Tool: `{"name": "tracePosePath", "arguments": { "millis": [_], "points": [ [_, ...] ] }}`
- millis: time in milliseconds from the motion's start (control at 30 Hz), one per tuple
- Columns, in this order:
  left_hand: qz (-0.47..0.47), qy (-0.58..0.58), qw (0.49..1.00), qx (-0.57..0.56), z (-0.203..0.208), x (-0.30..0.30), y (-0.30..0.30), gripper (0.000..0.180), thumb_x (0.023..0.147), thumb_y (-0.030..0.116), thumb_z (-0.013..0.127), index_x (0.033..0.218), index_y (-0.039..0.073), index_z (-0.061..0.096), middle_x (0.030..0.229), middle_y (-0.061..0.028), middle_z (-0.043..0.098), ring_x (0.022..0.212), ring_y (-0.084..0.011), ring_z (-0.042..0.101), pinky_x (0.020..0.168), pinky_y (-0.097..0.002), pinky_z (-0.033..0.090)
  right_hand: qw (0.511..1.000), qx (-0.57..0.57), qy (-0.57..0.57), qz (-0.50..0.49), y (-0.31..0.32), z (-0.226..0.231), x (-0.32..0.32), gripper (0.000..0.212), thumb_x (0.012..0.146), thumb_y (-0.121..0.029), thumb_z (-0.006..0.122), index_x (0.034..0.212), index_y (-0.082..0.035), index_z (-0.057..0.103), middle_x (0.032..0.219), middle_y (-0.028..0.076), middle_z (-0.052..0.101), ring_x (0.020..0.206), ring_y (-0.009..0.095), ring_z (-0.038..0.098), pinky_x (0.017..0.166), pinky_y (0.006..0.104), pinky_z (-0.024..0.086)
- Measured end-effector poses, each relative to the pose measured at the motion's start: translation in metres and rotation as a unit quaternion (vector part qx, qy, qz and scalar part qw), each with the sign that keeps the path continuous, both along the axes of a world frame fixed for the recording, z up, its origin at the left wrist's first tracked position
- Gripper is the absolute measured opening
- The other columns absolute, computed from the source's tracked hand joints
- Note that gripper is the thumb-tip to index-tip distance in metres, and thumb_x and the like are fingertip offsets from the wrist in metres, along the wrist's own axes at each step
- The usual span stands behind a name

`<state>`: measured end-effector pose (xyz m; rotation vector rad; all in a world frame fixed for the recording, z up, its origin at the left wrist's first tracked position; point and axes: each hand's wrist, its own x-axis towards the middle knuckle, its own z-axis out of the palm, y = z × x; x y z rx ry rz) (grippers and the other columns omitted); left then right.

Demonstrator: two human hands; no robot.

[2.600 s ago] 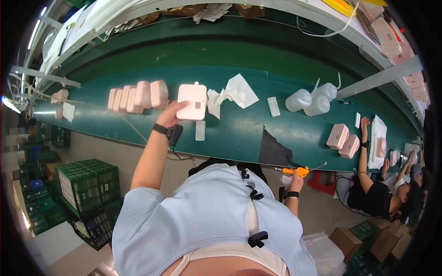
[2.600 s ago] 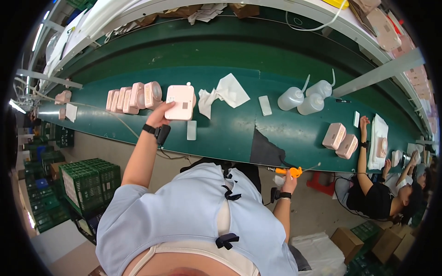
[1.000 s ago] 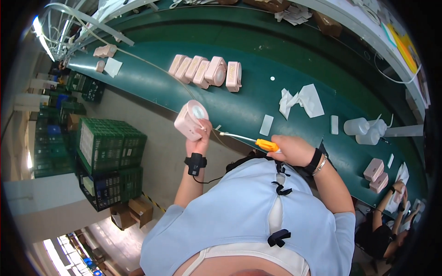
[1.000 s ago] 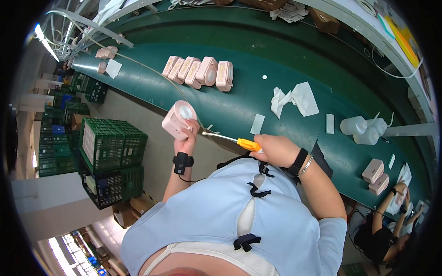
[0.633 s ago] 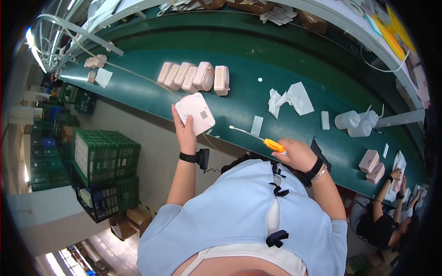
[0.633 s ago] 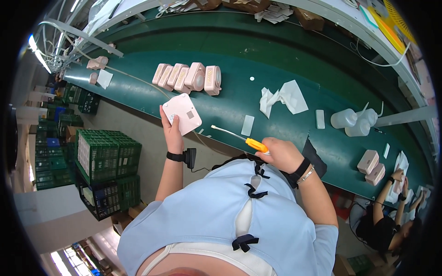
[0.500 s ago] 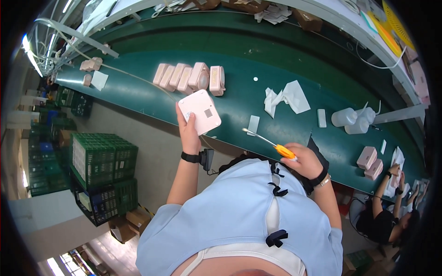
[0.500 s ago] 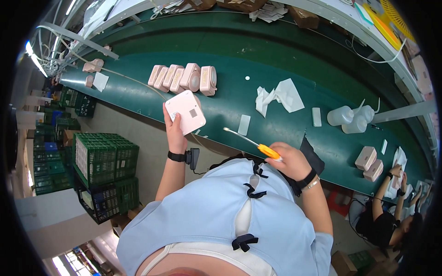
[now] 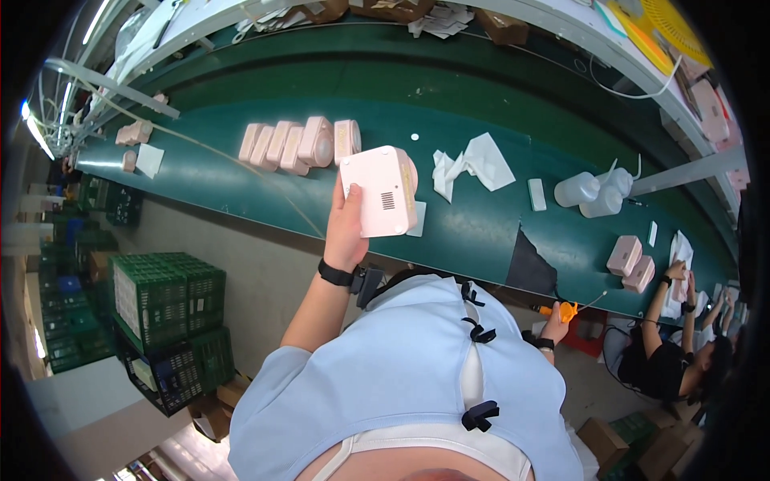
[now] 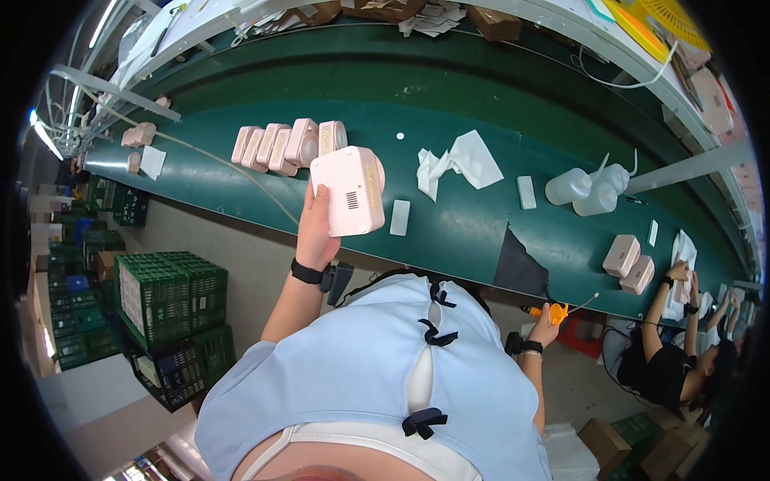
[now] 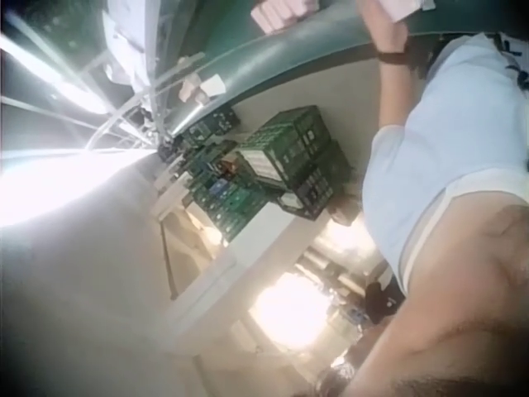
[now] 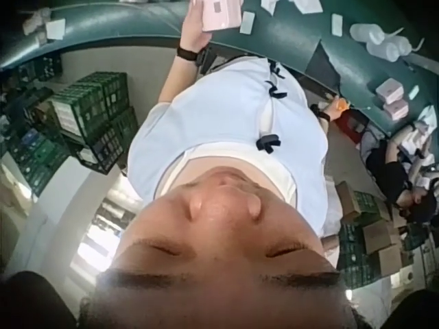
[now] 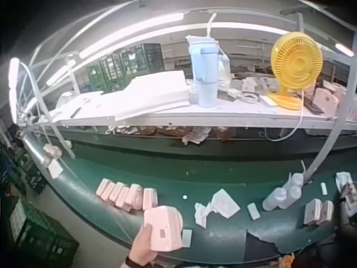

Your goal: The person picks up a pink device, blows air on it with a nozzle, and wipes the front and back with a cloth. They repeat this process with several devices, occasionally applying liquid from a bottle to the cloth.

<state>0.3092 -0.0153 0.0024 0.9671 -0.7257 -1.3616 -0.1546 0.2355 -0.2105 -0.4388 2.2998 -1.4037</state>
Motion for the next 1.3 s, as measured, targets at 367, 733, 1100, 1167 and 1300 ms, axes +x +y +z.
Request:
{"name": "tracePosePath", "arguments": {
  "millis": [367, 733, 1100, 1167, 1300],
  "points": [
    [-0.265, 0.398, 0.849, 0.223, -0.029, -0.013, 0.006, 0.051, 0.098, 0.044, 0.046, 0.134, 0.008, 0.048, 0.118, -0.0142, 0.06, 0.099, -0.026, 0.064, 0.072, -0.039, 0.059, 0.919, -0.172, -0.322, -0.149, 0.003, -0.094, -0.029, 0.039, 0.091, -0.022, 0.069, 0.119, 0.001, 0.056, 0.113, 0.011, 0.062, 0.099, 0.019, 0.063, 0.087, 0.0334, 0.055],
    [-0.327, 0.604, 0.662, 0.301, -0.035, -0.058, -0.005, 0.044, 0.098, 0.037, 0.047, 0.133, 0.011, 0.049, 0.123, -0.0145, 0.055, 0.103, -0.0246, 0.061, 0.073, -0.0336, 0.055, 0.922, 0.238, -0.21, 0.223, -0.026, -0.003, -0.023, 0.02, 0.09, -0.021, 0.067, 0.091, -0.001, 0.067, 0.079, 0.004, 0.067, 0.075, 0.014, 0.061, 0.073, 0.0246, 0.046],
    [-0.323, 0.172, 0.917, 0.157, -0.035, -0.154, -0.006, 0.047, 0.105, 0.029, 0.038, 0.147, 0.012, 0.029, 0.141, -0.013, 0.042, 0.125, -0.026, 0.047, 0.101, -0.0403, 0.043, 0.894, -0.101, -0.204, 0.387, -0.173, 0.231, 0.105, 0.049, 0.087, -0.03, 0.072, 0.117, 0.006, 0.058, 0.11, 0.014, 0.067, 0.102, 0.017, 0.063, 0.086, 0.0308, 0.05],
    [-0.323, 0.091, 0.935, 0.115, -0.028, -0.18, -0.004, 0.05, 0.105, 0.029, 0.038, 0.149, 0.011, 0.024, 0.144, -0.0131, 0.04, 0.129, -0.0262, 0.045, 0.105, -0.0401, 0.04, 0.901, -0.067, -0.155, 0.4, -0.182, 0.254, 0.103, 0.047, 0.087, -0.025, 0.071, 0.119, 0.006, 0.058, 0.11, 0.012, 0.067, 0.102, 0.016, 0.062, 0.087, 0.0292, 0.05],
    [-0.39, 0.006, 0.921, 0.008, -0.022, -0.229, -0.001, 0.062, 0.102, 0.025, 0.046, 0.152, 0.009, 0.011, 0.15, -0.0135, 0.033, 0.135, -0.0249, 0.038, 0.108, -0.0378, 0.035, 0.921, -0.068, -0.096, 0.37, -0.16, 0.259, 0.061, 0.043, 0.085, -0.017, 0.073, 0.119, 0.005, 0.059, 0.108, 0.008, 0.066, 0.099, 0.013, 0.061, 0.085, 0.027, 0.05]
  ]
}}
